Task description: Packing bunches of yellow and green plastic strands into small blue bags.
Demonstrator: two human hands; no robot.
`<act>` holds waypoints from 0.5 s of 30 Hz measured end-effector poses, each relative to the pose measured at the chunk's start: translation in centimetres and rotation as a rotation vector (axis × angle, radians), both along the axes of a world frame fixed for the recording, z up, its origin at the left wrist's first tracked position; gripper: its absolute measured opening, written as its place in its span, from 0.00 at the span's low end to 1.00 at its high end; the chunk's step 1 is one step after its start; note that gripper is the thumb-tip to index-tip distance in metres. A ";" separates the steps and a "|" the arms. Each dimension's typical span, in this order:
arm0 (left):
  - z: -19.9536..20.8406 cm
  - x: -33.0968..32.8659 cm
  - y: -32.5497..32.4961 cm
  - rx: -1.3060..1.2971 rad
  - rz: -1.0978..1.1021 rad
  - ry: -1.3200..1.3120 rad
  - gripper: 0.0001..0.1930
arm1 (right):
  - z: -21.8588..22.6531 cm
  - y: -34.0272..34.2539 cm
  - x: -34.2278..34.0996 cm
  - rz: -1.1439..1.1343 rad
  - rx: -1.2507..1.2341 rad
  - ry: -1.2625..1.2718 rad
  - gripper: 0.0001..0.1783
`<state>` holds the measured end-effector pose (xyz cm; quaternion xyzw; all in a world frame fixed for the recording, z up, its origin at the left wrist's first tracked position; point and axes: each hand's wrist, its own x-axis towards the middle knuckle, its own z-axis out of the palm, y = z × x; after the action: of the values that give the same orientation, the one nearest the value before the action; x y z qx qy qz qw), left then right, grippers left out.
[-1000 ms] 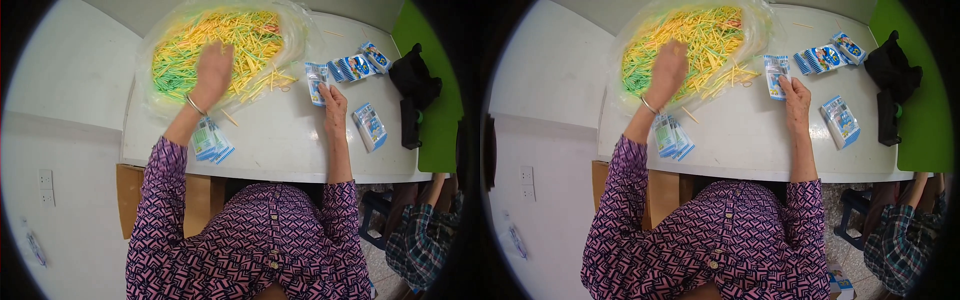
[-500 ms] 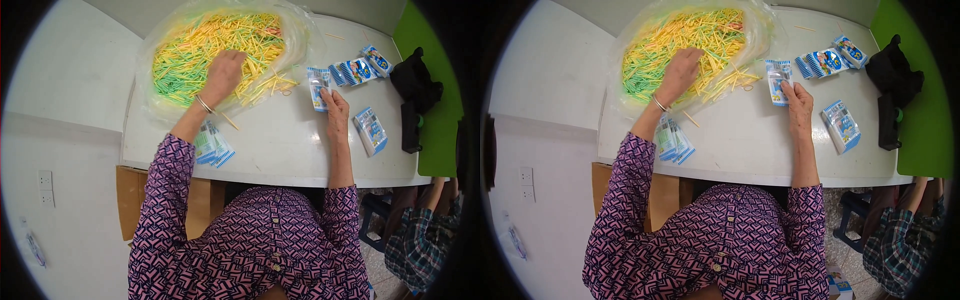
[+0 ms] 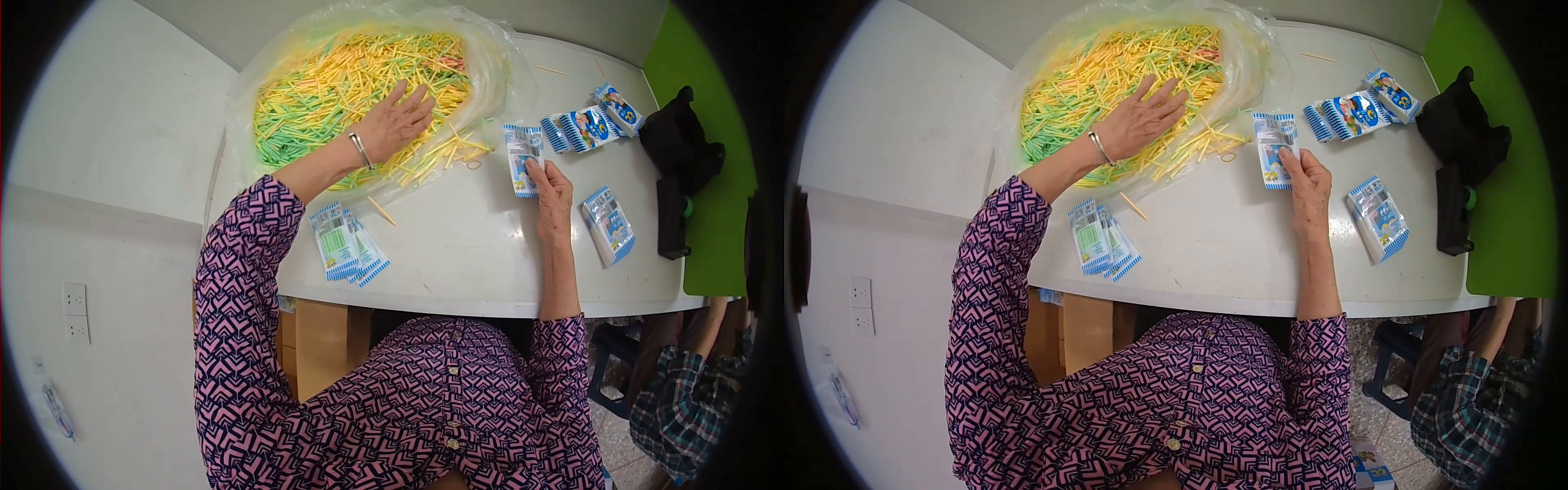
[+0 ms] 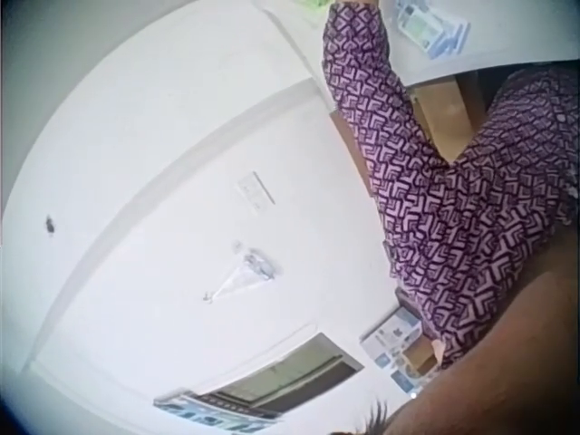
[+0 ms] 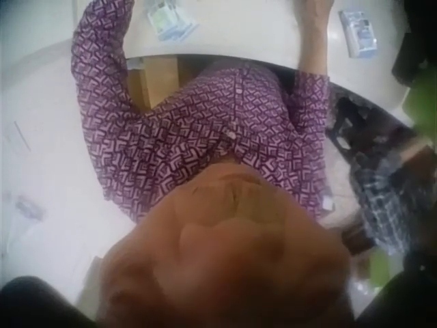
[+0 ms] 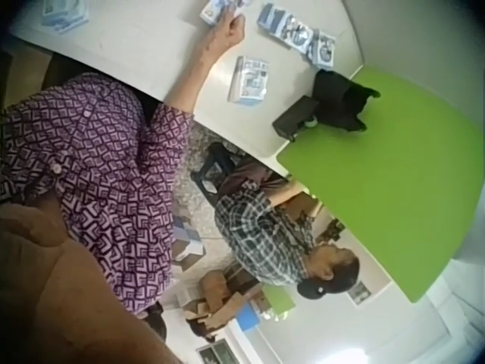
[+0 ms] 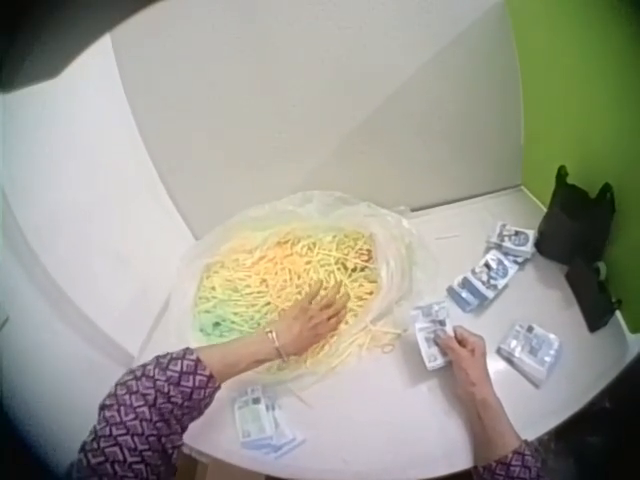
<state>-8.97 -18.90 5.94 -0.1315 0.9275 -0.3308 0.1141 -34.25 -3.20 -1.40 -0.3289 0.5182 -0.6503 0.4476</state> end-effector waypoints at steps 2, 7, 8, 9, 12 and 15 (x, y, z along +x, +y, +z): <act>-0.5 -0.4 -0.9 0.004 -0.035 -0.004 0.23 | -0.4 -0.1 0.0 0.002 -0.003 0.008 0.12; -0.5 -0.6 -1.5 -0.038 -0.071 -0.034 0.20 | -0.1 0.1 0.0 0.017 0.006 0.010 0.12; -0.2 -0.4 -1.5 -0.027 -0.083 -0.026 0.19 | -0.1 0.1 0.0 0.019 0.017 0.017 0.11; -0.2 -0.1 -1.4 -0.029 -0.082 -0.025 0.19 | -0.1 0.1 0.0 0.021 0.028 0.025 0.11; -0.6 1.0 -1.2 -0.057 -0.129 0.067 0.16 | 0.1 0.4 -0.2 0.029 0.020 0.039 0.10; -1.1 2.4 -0.8 0.026 0.004 0.124 0.14 | 0.3 0.4 0.0 0.033 0.014 0.044 0.11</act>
<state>-6.54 -19.67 4.80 -0.1522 0.9368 -0.3096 0.0585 -34.28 -2.82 -1.08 -0.3485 0.5269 -0.6317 0.4492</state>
